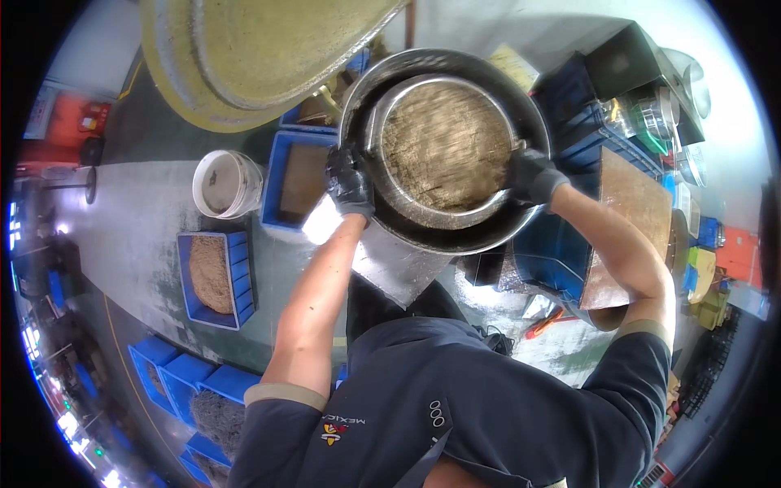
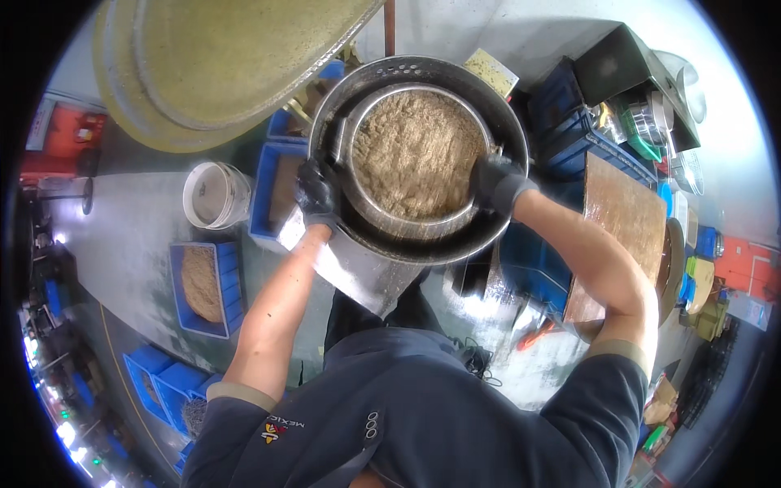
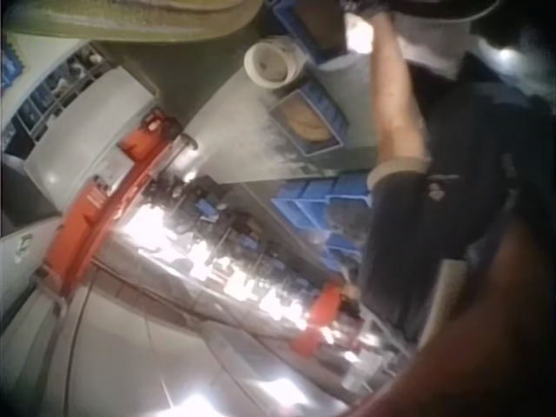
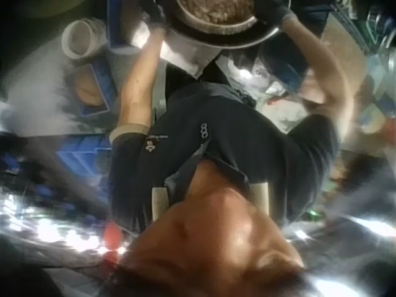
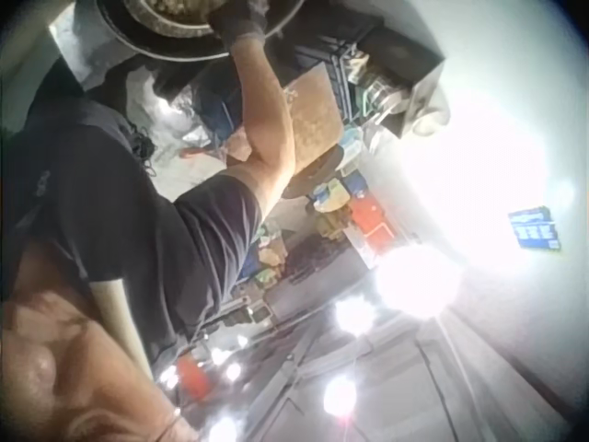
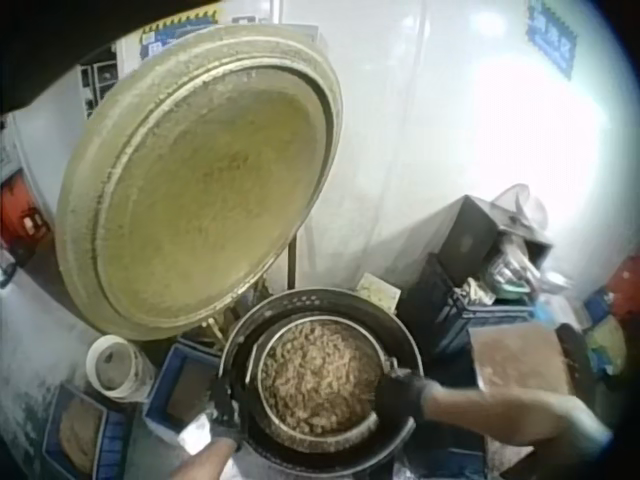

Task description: The recorder shovels material from blue bins into a machine, pours a slurry-like substance from a bin into a bucket, and manually sieves material in a container.

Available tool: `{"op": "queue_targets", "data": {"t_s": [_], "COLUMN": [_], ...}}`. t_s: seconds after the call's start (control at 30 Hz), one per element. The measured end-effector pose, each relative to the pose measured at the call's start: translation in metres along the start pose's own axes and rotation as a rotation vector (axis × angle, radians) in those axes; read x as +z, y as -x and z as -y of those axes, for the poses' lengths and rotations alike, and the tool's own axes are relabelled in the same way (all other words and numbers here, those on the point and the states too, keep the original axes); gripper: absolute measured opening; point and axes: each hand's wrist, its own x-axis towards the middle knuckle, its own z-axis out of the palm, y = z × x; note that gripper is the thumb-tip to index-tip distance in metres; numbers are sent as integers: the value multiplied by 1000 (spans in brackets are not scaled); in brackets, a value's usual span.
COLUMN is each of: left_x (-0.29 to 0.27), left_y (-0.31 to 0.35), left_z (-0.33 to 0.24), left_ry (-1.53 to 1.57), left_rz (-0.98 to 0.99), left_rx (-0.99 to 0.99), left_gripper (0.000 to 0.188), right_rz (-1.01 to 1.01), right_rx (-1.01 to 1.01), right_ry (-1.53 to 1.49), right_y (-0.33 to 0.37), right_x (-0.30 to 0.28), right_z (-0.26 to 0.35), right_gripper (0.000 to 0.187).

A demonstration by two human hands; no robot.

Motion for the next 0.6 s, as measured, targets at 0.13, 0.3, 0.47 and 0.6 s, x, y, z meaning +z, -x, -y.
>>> {"op": "queue_targets", "data": {"t_s": [0.13,0.3,0.47,0.6], "left_x": [0,0,5,-2], "left_y": [-1,3,2,3], "left_z": [-3,5,10,8], "left_ry": [20,5,1,-41], "left_rz": [-3,-9,-73,-89], "left_rx": [-31,-25,53,64], "left_gripper": [26,26,26,23], "right_rz": [41,80,66,262], "right_rx": [-568,-499,-683,-595], "right_ry": [1240,1177,1301,1045], "right_y": [-4,-5,-43,-79], "right_x": [15,19,41,54], "right_z": [10,26,1,15], "right_gripper": [18,21,20,26]}}
